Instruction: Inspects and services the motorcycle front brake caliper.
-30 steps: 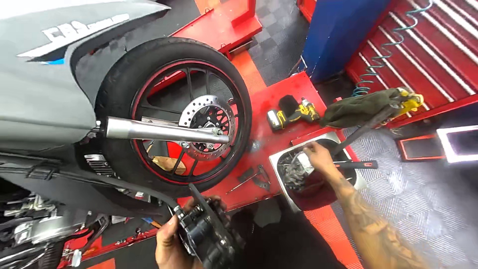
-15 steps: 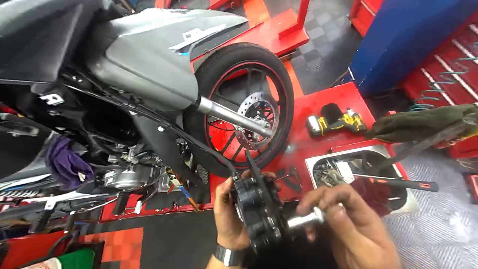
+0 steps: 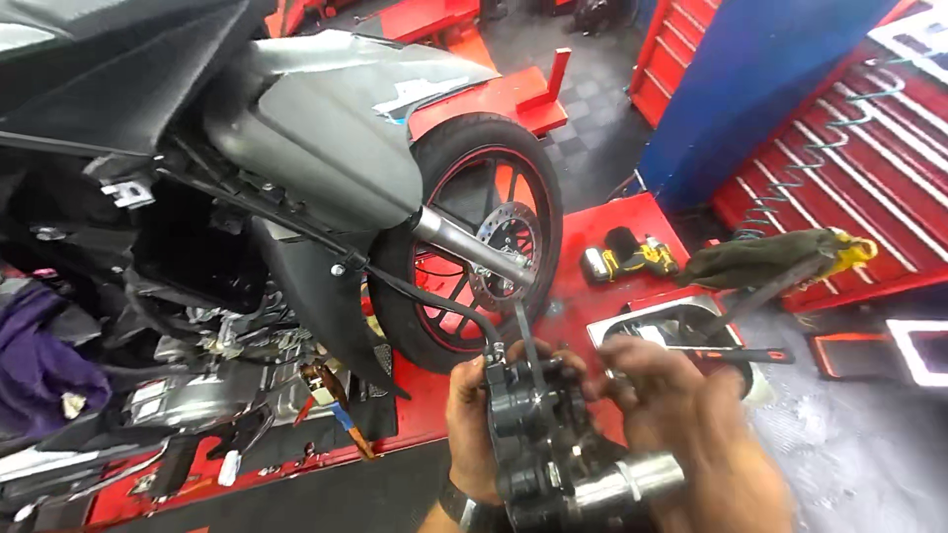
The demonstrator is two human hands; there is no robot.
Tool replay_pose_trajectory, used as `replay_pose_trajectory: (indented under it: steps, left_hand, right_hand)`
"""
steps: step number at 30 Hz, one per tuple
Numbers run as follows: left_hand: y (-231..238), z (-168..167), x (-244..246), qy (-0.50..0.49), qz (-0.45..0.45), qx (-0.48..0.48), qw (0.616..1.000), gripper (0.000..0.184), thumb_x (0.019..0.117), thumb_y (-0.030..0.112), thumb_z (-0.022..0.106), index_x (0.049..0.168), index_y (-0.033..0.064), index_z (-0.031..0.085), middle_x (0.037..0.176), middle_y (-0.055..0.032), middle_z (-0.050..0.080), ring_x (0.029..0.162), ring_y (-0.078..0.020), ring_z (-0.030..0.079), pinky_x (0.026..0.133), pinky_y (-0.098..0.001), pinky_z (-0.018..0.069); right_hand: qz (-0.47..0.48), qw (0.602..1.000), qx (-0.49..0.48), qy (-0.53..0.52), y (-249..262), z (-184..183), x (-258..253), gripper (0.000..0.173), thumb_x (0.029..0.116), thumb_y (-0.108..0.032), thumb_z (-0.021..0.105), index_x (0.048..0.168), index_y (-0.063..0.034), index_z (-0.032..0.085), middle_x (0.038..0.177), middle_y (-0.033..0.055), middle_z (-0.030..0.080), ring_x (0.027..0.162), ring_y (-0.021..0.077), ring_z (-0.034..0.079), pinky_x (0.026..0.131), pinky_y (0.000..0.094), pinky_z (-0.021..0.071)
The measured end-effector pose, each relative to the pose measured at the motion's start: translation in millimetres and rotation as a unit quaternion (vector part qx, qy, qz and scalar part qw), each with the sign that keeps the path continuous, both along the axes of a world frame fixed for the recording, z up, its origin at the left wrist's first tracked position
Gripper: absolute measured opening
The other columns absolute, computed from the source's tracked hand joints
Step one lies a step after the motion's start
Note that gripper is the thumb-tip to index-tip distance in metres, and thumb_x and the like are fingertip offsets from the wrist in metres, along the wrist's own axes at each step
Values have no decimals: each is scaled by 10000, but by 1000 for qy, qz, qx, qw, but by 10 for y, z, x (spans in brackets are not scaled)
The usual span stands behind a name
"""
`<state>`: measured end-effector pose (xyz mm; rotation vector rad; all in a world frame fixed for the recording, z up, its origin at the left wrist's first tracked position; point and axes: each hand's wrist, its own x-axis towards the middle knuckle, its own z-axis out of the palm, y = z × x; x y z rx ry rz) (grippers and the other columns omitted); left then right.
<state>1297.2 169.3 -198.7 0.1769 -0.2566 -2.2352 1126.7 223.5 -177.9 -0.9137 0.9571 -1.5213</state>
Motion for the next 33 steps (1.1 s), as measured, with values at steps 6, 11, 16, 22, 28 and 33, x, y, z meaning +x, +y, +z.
replay_pose_trajectory:
  steps: [6,11,16,22,28,33]
  left_hand:
    - [-11,183,232,-87,87,-10,992,275,975,312,605,999,100,778,913,-46,772,884,-90,747,809,-279,624]
    - [-34,98,380,-159,26,4,987,311,958,352,610,1010,92,774,910,-75,764,859,-129,747,781,-317,628]
    - [-63,99,429,-201,24,-77,976,301,973,334,595,1015,98,777,915,-40,764,874,-83,736,794,-264,613]
    - [-119,273,307,-477,78,-64,873,438,1057,278,304,1091,94,700,881,-20,749,801,-60,721,712,-243,619]
    - [-175,524,375,-488,12,-22,872,403,1053,270,338,1208,44,634,983,-90,736,883,-132,725,770,-307,622]
    - [-173,972,372,-429,-36,-11,903,503,1089,453,364,1271,67,631,1122,-101,735,1065,-170,707,952,-372,584]
  right_hand:
    - [152,979,137,20,-163,344,279,636,1009,-642,431,1470,-212,510,1302,48,633,1135,170,637,940,366,560]
    - [152,953,247,-83,-42,166,423,740,968,-559,616,1557,-195,358,1341,85,612,1176,220,644,995,415,562]
    - [153,907,326,-216,21,104,502,658,988,-646,515,1484,-214,489,1263,89,665,1138,205,665,971,408,567]
    - [187,908,332,-173,-60,181,463,610,1027,-631,433,1461,-208,502,1230,44,671,1133,151,663,974,360,561]
    - [183,933,287,-120,-137,163,394,463,1078,-509,422,1362,-177,574,1196,32,679,1104,129,668,956,339,569]
    - [173,958,227,-35,-135,202,400,415,1065,-522,450,1292,-212,609,1077,-18,687,1007,83,676,882,306,580]
